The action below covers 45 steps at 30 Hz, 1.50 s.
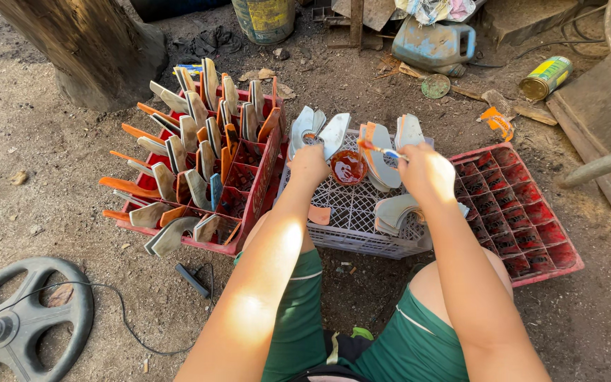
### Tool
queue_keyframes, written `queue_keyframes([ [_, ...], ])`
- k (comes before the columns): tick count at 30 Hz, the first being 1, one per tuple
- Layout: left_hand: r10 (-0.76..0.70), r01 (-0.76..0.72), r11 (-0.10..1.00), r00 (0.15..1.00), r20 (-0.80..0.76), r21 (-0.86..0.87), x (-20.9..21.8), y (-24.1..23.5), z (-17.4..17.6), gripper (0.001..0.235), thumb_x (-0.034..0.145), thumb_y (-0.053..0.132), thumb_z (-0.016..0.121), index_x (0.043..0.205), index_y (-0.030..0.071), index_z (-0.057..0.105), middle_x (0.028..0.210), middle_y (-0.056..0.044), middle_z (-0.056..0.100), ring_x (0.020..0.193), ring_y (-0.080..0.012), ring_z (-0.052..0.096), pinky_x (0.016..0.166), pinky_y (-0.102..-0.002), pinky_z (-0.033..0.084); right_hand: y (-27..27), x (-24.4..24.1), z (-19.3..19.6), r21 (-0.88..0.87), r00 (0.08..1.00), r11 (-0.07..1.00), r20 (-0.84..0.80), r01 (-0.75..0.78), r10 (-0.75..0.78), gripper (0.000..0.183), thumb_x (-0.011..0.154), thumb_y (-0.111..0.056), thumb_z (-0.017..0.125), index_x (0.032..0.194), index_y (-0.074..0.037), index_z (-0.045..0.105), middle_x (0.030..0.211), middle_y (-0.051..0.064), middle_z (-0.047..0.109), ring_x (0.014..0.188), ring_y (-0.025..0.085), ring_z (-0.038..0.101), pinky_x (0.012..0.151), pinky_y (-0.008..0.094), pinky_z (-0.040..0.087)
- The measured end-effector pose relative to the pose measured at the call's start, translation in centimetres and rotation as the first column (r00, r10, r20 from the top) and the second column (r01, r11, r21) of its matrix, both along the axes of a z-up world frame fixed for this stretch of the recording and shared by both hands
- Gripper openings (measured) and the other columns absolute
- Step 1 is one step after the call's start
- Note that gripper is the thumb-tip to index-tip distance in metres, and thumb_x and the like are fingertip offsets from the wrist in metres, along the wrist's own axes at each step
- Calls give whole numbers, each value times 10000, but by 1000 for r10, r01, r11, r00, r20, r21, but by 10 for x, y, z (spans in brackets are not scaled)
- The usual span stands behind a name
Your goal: The person paints curved plastic parts with orange paint using a brush. They dip the brush into a small container, apply paint to each part, and place the painted parts into a red crate.
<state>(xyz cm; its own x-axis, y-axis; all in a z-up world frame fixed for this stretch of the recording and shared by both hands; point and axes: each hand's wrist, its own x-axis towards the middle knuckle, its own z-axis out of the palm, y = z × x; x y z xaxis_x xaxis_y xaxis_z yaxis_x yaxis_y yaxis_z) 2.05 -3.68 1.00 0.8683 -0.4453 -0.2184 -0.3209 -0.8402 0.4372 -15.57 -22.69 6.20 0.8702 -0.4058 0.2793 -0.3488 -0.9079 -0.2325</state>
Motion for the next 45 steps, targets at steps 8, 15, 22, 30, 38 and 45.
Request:
queue_keyframes([
  [8,51,-46,998,993,107,-47,10,2,-14,355,824,125,733,1175,103,689,1227,-163,653,1216,-388,605,964,-690,475,0,12,-43,-70,988,987,52,-142,145,193,873,-228,684,1008,-130,780,969,127,727,900,352,706,750,469,559],
  [15,-46,47,999,989,142,-1,2,-1,-19,354,827,107,712,1178,122,666,1196,-149,658,1197,-374,609,959,-741,444,-7,34,-101,-100,961,989,-264,-112,82,142,900,-136,637,958,-134,767,984,150,720,918,372,720,774,495,576],
  [22,-45,51,998,987,154,-39,7,5,-18,409,828,94,697,1231,162,673,1206,-145,660,1210,-377,603,987,-757,420,-1,1,-17,28,996,999,-85,-32,34,185,893,-201,672,1039,-150,775,968,139,700,822,369,698,713,496,555],
  [30,102,-23,964,952,289,-264,15,11,-18,430,833,47,692,1257,113,661,1173,-169,662,1195,-405,607,953,-647,530,14,-2,-9,50,945,986,296,-160,138,207,960,-215,659,1113,-106,749,1012,115,692,837,349,691,732,470,555],
  [38,52,-13,983,976,213,-181,4,9,-6,540,800,17,686,1317,168,647,1185,-159,635,1228,-388,562,1007,-725,420,5,18,-74,71,999,996,15,-47,46,200,957,-226,625,1061,-137,770,1007,140,712,869,386,691,773,510,551],
  [45,19,11,991,976,215,-135,13,6,-15,703,782,36,711,1441,211,541,1201,-163,614,1225,-388,537,1005,-740,381,-29,32,-74,690,998,724,-57,17,31,346,966,-228,506,1201,-128,740,828,80,718,731,192,653,671,366,509],
])
